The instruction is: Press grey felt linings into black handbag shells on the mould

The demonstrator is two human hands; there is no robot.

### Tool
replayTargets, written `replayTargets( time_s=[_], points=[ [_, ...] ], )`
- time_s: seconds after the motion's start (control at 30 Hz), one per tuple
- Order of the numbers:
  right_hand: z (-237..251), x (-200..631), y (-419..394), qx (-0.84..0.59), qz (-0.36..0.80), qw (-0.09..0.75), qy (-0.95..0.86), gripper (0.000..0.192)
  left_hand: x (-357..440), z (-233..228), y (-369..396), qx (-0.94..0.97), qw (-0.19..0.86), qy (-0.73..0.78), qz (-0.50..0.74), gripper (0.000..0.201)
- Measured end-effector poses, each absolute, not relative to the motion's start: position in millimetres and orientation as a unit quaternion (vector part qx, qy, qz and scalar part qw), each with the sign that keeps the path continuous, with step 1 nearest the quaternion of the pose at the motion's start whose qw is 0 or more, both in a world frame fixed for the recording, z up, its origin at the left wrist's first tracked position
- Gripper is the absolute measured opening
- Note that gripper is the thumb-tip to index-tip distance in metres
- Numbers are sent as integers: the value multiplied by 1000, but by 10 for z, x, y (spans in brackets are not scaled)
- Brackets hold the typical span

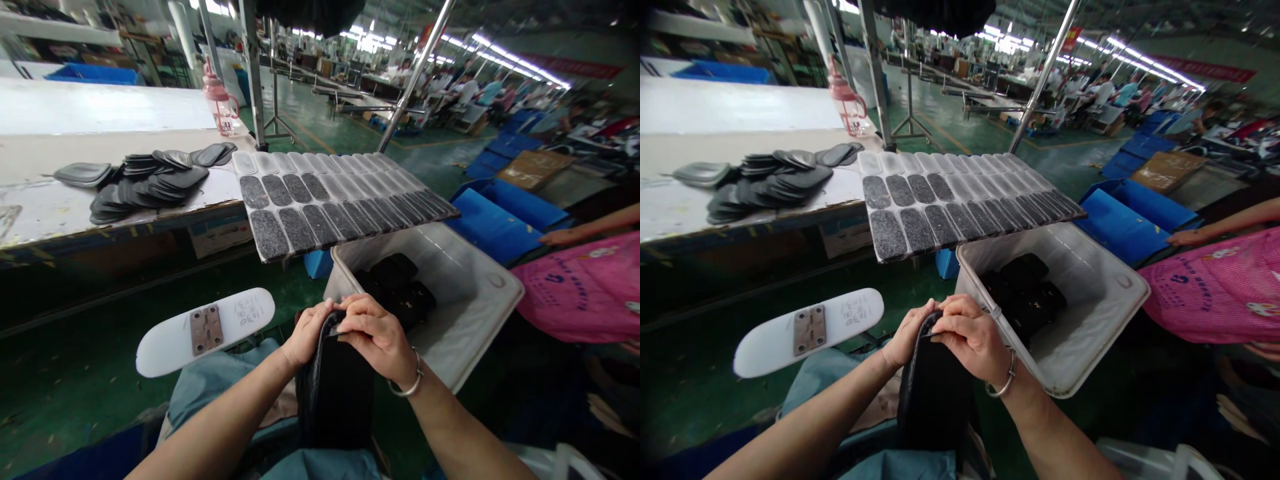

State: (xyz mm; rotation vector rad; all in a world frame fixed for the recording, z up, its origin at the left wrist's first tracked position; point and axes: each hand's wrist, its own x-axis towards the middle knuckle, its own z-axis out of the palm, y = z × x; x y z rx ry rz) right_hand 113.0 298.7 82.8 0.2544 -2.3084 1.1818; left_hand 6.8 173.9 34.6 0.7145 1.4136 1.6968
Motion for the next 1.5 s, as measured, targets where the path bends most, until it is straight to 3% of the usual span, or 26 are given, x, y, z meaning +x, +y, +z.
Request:
replayTargets(
  time_s=[0.3,0.5,0.7,0.8,0.9,1.03,1.23,1.37,1.5],
  points=[
    [841,1075,2939,-43,469,220,-854,5,87,393,1745,268,415,565,661,52],
    [784,1013,2934,-119,487,243,-830,14,226,361,1573,257,366,604,659,56],
    [534,927,2964,-210,669,242,-671,31,386,258,1342,246,342,637,646,67],
    [378,1064,2936,-233,746,241,-576,37,387,237,1324,204,349,645,649,56],
    [274,1293,2841,-230,719,222,-617,39,385,202,1331,198,351,642,653,51],
    [289,1442,2743,-258,640,262,-675,37,351,218,1393,213,345,647,646,46],
    [407,1330,2818,-272,575,290,-716,23,129,435,1611,269,316,683,601,40],
    [368,1250,2868,-303,588,287,-693,15,25,409,1723,196,379,650,629,34],
    [274,1188,2878,-304,622,258,-674,20,-43,322,1774,172,401,628,645,36]
  ],
)
